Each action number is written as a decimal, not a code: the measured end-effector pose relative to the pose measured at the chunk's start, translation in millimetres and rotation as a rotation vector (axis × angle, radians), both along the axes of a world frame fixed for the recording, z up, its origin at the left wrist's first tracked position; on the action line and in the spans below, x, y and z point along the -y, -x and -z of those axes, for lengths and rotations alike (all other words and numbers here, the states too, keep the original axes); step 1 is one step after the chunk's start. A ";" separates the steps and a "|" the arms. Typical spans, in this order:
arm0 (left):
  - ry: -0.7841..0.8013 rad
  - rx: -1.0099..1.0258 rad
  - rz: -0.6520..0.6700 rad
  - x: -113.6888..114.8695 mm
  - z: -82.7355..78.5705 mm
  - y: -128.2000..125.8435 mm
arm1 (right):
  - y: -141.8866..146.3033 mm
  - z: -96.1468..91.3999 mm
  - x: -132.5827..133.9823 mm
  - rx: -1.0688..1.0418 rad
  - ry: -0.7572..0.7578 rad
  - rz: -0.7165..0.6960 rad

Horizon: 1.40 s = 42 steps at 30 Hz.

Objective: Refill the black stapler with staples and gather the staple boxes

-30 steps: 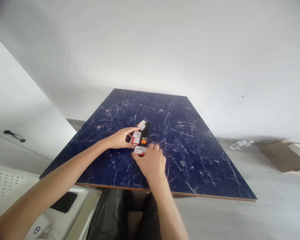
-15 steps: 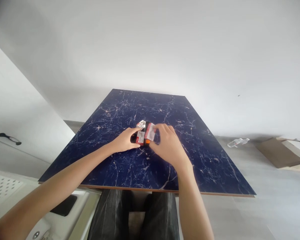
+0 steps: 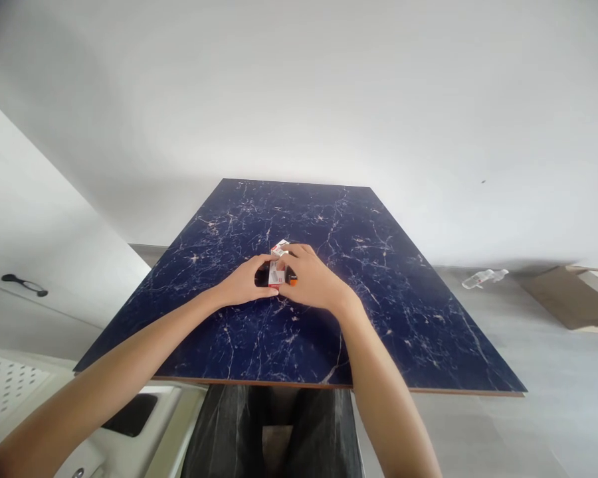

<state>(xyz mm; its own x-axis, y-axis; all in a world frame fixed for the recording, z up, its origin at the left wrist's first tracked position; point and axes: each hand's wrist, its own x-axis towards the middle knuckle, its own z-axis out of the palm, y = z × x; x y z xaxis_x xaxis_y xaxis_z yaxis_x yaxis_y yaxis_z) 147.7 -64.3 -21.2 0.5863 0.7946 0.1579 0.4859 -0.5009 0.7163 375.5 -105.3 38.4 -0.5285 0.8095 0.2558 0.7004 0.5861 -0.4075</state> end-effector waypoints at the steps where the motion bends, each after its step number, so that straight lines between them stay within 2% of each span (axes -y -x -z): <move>1: -0.001 -0.013 -0.017 0.2 -0.8 -1.4 | -2.8 -1.2 -1.1 -0.052 0.016 0.043; 4: -0.001 -0.033 -0.019 -0.3 -2.8 -4.8 | -11.3 -0.1 -9.2 -0.158 0.104 0.268; 6: 0.021 -0.017 0.008 -1.3 -4.0 -6.1 | -16.3 5.9 -16.5 -0.186 0.254 0.367; 9: 0.092 0.020 0.044 -3.5 -6.2 -6.7 | -20.0 19.5 -26.1 -0.249 0.538 0.392; 12: 0.146 0.025 0.060 -4.6 -9.1 -6.9 | -19.5 31.7 -31.9 -0.330 0.669 0.397; 17: 0.131 -0.003 0.030 -1.4 -11.9 -7.8 | -18.9 41.6 -36.3 -0.445 0.700 0.382; 25: 0.022 -0.039 -0.019 2.2 -5.7 -10.8 | -21.6 46.2 -39.3 -0.469 0.701 0.360; 29: 0.028 -0.026 -0.001 0.3 -1.3 -7.9 | -22.1 48.1 -40.0 -0.470 0.712 0.366; 35: 0.001 -0.079 -0.036 -0.8 -0.4 -8.4 | -23.0 47.2 -39.5 -0.469 0.717 0.359; 42: -0.049 -0.041 0.034 -1.1 -6.6 -6.8 | -21.7 40.3 -36.4 -0.472 0.726 0.365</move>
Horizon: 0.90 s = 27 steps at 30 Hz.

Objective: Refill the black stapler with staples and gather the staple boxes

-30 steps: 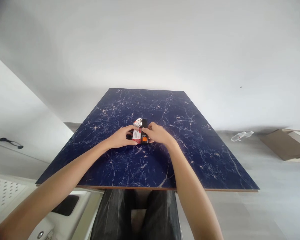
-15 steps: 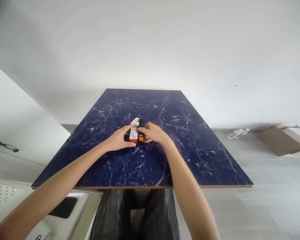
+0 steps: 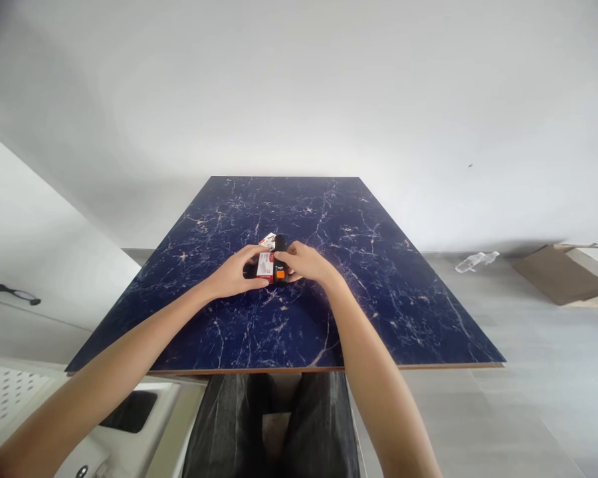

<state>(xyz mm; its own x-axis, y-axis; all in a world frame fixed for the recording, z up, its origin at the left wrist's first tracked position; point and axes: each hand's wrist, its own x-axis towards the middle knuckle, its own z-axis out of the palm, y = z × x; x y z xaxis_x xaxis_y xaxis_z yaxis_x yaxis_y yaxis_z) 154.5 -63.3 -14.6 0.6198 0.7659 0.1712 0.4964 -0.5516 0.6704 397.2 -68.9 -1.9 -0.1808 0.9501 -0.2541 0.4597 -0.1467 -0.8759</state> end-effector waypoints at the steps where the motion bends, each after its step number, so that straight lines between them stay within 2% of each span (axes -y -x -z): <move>1: 0.011 -0.001 -0.012 -1.1 0.0 1.0 | -0.1 -0.7 0.4 0.003 0.000 -0.001; 5: 0.071 -0.040 -0.038 -3.1 0.3 3.9 | -1.1 0.1 0.4 -0.001 -0.004 0.000; 10: -0.044 0.023 -0.012 -4.2 -0.1 3.4 | -0.7 2.6 -2.0 -0.016 0.012 -0.001; 13: -0.152 0.121 -0.175 -16.2 2.8 0.3 | 0.7 0.2 -1.5 -0.023 0.016 0.000; 15: -0.190 0.078 -0.256 -28.0 6.2 -3.5 | 1.3 -2.0 -0.4 -0.028 0.023 0.001; 19: -0.180 -0.074 -0.182 -41.0 11.0 -11.7 | -0.2 -4.2 1.6 -0.025 0.022 -0.019; 22: -0.212 -0.101 -0.161 -33.9 10.0 -13.5 | -2.4 -4.5 2.1 -0.008 0.007 -0.044; 27: -0.220 -0.127 -0.228 -14.3 4.6 -14.3 | -3.4 -2.0 0.1 0.018 0.002 -0.049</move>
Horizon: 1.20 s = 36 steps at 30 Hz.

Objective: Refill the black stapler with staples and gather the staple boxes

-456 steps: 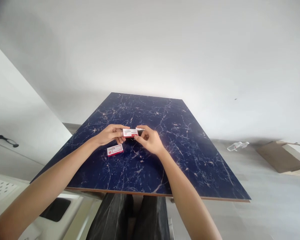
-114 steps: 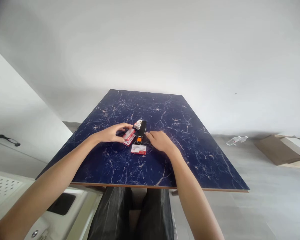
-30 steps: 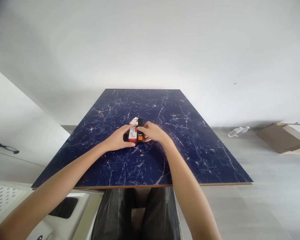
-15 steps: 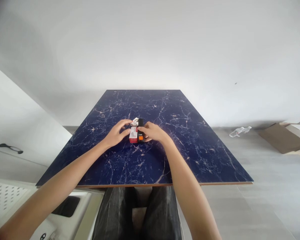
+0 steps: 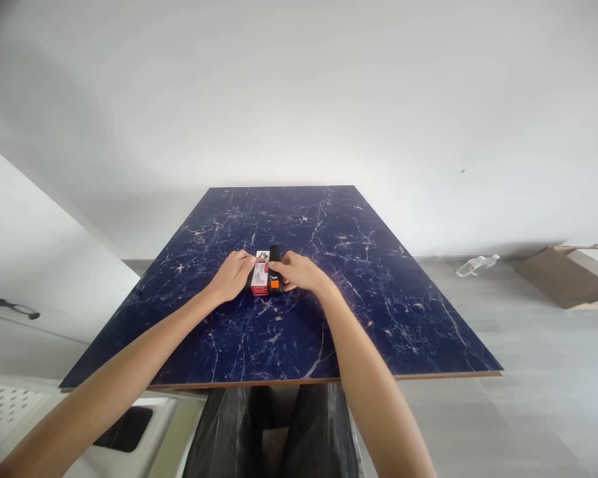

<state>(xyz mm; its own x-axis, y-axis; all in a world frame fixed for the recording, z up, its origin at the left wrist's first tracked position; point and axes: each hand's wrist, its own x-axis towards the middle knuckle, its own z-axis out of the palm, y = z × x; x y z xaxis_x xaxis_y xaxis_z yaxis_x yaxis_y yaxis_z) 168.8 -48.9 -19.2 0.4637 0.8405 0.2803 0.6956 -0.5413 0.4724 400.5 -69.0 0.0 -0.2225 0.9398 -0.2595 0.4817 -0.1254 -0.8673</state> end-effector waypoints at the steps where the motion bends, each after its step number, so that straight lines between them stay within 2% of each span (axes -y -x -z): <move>1: 0.000 -0.010 -0.009 1.7 -1.3 -0.6 | 0.1 1.2 -0.9 -0.001 -0.003 0.006; 5: 0.050 0.002 0.027 0.4 -8.7 4.3 | 0.2 5.9 -3.9 -0.008 -0.020 0.017; 11: 0.247 -0.079 0.201 -5.3 -14.6 30.6 | 0.9 3.7 -2.3 -0.020 -0.011 0.020; 18: 0.212 -0.127 0.231 -9.7 1.7 24.8 | 2.2 2.3 -0.7 -0.012 -0.026 0.022; 23: 0.187 -0.095 0.239 -13.5 2.4 23.4 | 3.3 1.5 -0.2 0.004 -0.027 0.021; 27: 0.183 -0.114 0.237 -17.3 3.5 24.9 | 8.1 -2.3 5.0 0.155 -0.140 0.028; 31: 0.161 -0.077 0.226 -18.5 5.4 22.0 | 13.6 -10.0 12.0 0.370 -0.299 0.102; 34: 0.155 -0.054 0.218 -17.3 5.2 7.5 | 7.3 -18.5 14.8 0.479 -0.308 0.123; 36: 0.155 -0.067 0.217 -17.1 4.7 -12.0 | -7.0 -24.2 15.3 0.540 -0.296 0.100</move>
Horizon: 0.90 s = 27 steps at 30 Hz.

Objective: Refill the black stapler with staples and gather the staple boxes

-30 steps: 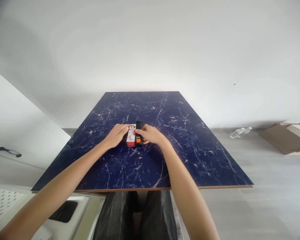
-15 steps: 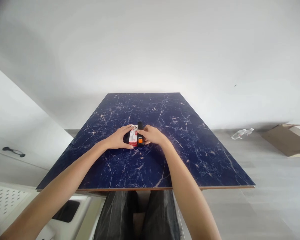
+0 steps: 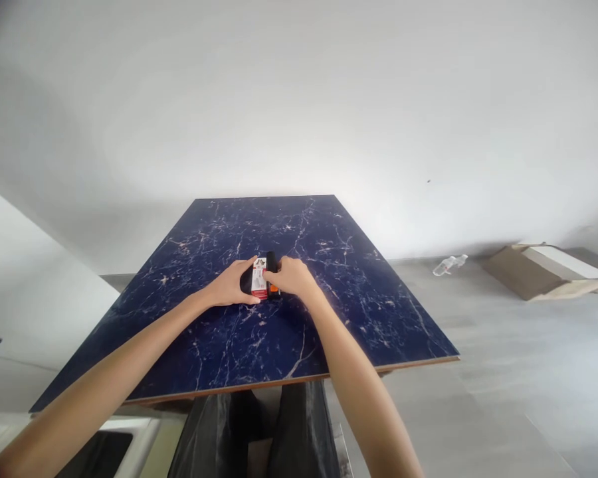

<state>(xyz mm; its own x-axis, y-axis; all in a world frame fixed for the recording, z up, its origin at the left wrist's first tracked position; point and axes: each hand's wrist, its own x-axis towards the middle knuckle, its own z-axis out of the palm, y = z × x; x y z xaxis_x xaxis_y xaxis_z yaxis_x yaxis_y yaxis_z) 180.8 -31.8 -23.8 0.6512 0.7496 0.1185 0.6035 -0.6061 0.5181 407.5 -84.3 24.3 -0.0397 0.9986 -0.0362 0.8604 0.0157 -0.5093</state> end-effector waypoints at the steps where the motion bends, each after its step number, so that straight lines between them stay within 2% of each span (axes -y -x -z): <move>1: -0.005 -0.008 0.007 -0.5 -0.1 -13.2 | -10.8 -2.3 0.0 0.027 0.007 -0.001; 3: -0.019 -0.015 0.036 -3.0 0.1 -46.9 | -39.8 -5.4 -0.4 0.076 0.017 0.023; 6: -0.012 -0.023 0.091 -9.7 0.7 -112.8 | -99.3 -6.7 -2.1 0.109 0.054 0.090; 12: -0.018 -0.010 0.182 -18.4 0.0 -253.4 | -226.0 -6.5 -2.2 -0.043 0.208 0.309; 14: -0.027 -0.022 0.214 -18.4 -0.3 -283.4 | -251.4 -4.7 0.8 -0.108 0.210 0.370; 16: -0.025 -0.046 0.244 -18.1 -1.3 -298.7 | -264.6 -1.7 5.3 -0.170 0.198 0.411; 19: 0.007 -0.068 0.277 -18.9 -6.3 -292.6 | -265.6 3.2 14.8 -0.235 0.170 0.467; 21: 0.003 -0.042 0.274 -20.7 -10.8 -269.2 | -255.9 5.1 20.7 -0.177 0.033 0.574; 24: -0.079 0.004 0.202 -23.9 -14.8 -208.1 | -224.1 4.6 19.3 -0.049 -0.427 0.710; 26: -0.153 -0.032 0.148 -23.9 -13.4 -157.0 | -189.8 3.4 7.5 -0.073 -0.668 0.618; 27: -0.193 -0.044 0.097 -22.8 -11.5 -131.3 | -169.1 3.4 -1.3 -0.105 -0.726 0.521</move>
<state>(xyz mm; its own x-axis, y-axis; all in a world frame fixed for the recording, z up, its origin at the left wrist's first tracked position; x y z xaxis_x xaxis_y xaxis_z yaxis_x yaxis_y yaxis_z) 312.1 -9.0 -12.4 0.7272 0.6490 0.2236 0.5567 -0.7482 0.3610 576.6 -83.1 20.9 0.4571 0.6665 0.5889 0.7979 -0.0147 -0.6027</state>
